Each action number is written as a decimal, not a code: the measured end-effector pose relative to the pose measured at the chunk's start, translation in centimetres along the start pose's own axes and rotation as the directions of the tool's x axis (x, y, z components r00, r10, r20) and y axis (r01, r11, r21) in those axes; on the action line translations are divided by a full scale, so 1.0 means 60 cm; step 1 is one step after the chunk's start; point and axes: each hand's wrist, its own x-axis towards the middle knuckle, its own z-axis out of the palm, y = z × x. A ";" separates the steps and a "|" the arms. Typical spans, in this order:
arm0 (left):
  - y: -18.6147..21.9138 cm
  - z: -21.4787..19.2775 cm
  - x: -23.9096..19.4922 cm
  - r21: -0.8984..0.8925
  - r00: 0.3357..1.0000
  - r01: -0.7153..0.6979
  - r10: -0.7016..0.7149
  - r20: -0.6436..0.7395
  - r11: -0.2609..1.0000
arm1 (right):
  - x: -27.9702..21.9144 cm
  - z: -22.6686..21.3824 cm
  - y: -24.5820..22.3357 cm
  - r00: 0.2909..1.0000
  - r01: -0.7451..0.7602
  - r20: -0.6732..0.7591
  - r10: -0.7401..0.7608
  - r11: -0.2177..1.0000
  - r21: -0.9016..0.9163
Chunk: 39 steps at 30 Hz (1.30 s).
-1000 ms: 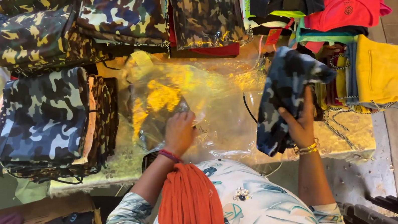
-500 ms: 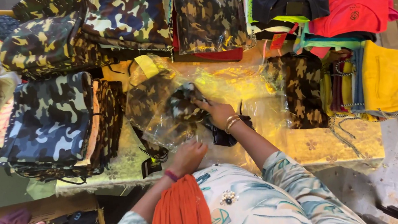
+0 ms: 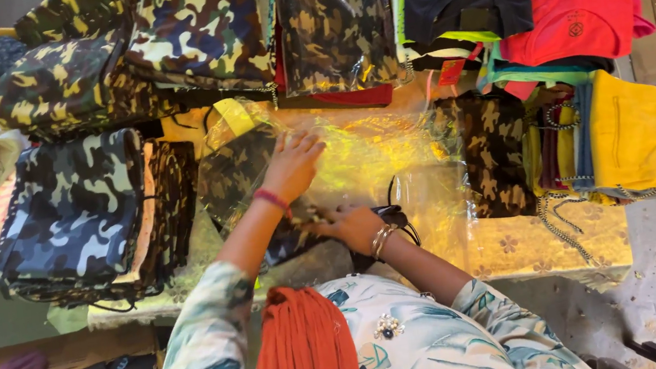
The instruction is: The person folds camouflage-patterned shorts and places them into clear plastic bags. They smooth the items inside the bags and arrange the packaged shorts on a table alongside other stacks of clothing.
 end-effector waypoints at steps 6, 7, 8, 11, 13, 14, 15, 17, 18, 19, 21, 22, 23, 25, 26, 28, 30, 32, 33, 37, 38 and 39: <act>-0.054 0.095 0.053 0.308 0.894 -0.231 0.076 0.442 0.923 | -0.042 -0.040 0.000 0.996 0.080 -0.042 -0.076 0.989 0.121; -0.050 0.045 0.071 0.310 0.893 -0.233 0.077 0.444 0.922 | -0.053 -0.039 0.008 0.996 0.080 -0.045 -0.075 0.989 0.123; -0.046 -0.005 0.088 0.300 0.946 -0.125 0.022 0.324 0.946 | -0.065 -0.038 0.015 0.994 0.050 -0.105 -0.031 0.982 0.181; 0.008 -0.182 0.114 0.273 0.999 0.012 -0.020 0.027 0.962 | -0.114 -0.006 0.046 0.965 -0.033 -0.228 0.126 0.927 0.373; 0.039 -0.247 0.102 0.267 0.988 0.040 0.001 -0.153 0.963 | -0.141 0.012 0.067 0.931 -0.072 -0.277 0.237 0.865 0.497; 0.046 -0.248 0.084 0.268 0.960 0.003 0.072 -0.269 0.964 | -0.150 0.015 0.074 0.838 -0.075 -0.406 0.364 0.814 0.575; 0.053 -0.247 0.065 0.272 0.914 -0.036 0.142 -0.381 0.962 | -0.161 0.019 0.081 0.711 -0.060 -0.506 0.488 0.759 0.648; 0.048 -0.189 0.020 0.294 0.949 -0.103 0.182 -0.259 0.950 | -0.173 0.043 0.116 0.549 -0.079 -0.500 0.670 0.637 0.767; 0.047 -0.158 -0.004 0.301 0.967 -0.178 0.224 -0.126 0.937 | -0.180 0.055 0.133 0.358 -0.066 -0.440 0.824 0.492 0.868; 0.047 -0.130 -0.027 0.300 0.968 -0.170 0.217 -0.129 0.939 | -0.181 0.043 0.141 0.365 -0.068 -0.439 0.821 0.494 0.867; 0.048 -0.072 -0.072 0.265 0.982 -0.185 0.171 0.074 0.946 | -0.182 0.017 0.158 0.155 -0.102 -0.454 0.877 0.472 0.876; 0.041 -0.037 -0.095 0.263 0.984 -0.177 0.164 0.071 0.949 | -0.179 -0.015 0.150 0.163 -0.106 -0.454 0.876 0.473 0.875; 0.033 -0.003 -0.117 0.248 0.978 -0.183 0.150 0.145 0.951 | -0.173 -0.047 0.144 0.183 -0.058 -0.517 0.836 0.534 0.844; 0.033 0.027 -0.144 0.232 0.968 -0.177 0.127 0.216 0.957 | -0.158 -0.103 0.127 0.211 -0.009 -0.575 0.791 0.590 0.808; 0.041 0.022 -0.149 0.194 0.967 -0.160 0.115 0.226 0.968 | -0.150 -0.126 0.116 0.333 -0.101 -0.572 0.749 0.632 0.769; 0.067 -0.008 -0.144 0.152 0.966 -0.138 0.100 0.238 0.979 | -0.120 -0.172 0.090 0.456 -0.186 -0.546 0.703 0.675 0.714; 0.099 -0.062 -0.119 -0.009 0.920 0.044 -0.037 0.390 0.999 | -0.075 -0.221 0.059 0.893 -0.088 -0.328 0.308 0.834 0.544; 0.082 -0.003 -0.136 -0.045 0.895 0.121 -0.089 0.438 0.992 | -0.018 -0.190 0.057 0.934 -0.094 -0.257 0.249 0.864 0.495; 0.074 0.028 -0.147 -0.078 0.862 0.197 -0.134 0.489 0.977 | 0.009 -0.172 0.055 0.964 -0.098 -0.181 0.196 0.889 0.447; 0.052 0.056 -0.205 0.180 0.903 -0.075 -0.010 0.430 0.981 | 0.052 -0.018 0.134 0.929 -0.362 0.090 0.358 0.837 0.410; 0.057 0.028 -0.212 0.138 0.929 -0.094 0.037 0.369 0.986 | 0.051 0.022 0.161 0.892 -0.442 0.104 0.441 0.795 0.415; 0.062 -0.001 -0.221 0.096 0.949 -0.115 0.080 0.306 0.989 | 0.048 0.063 0.186 0.846 -0.518 0.122 0.519 0.745 0.420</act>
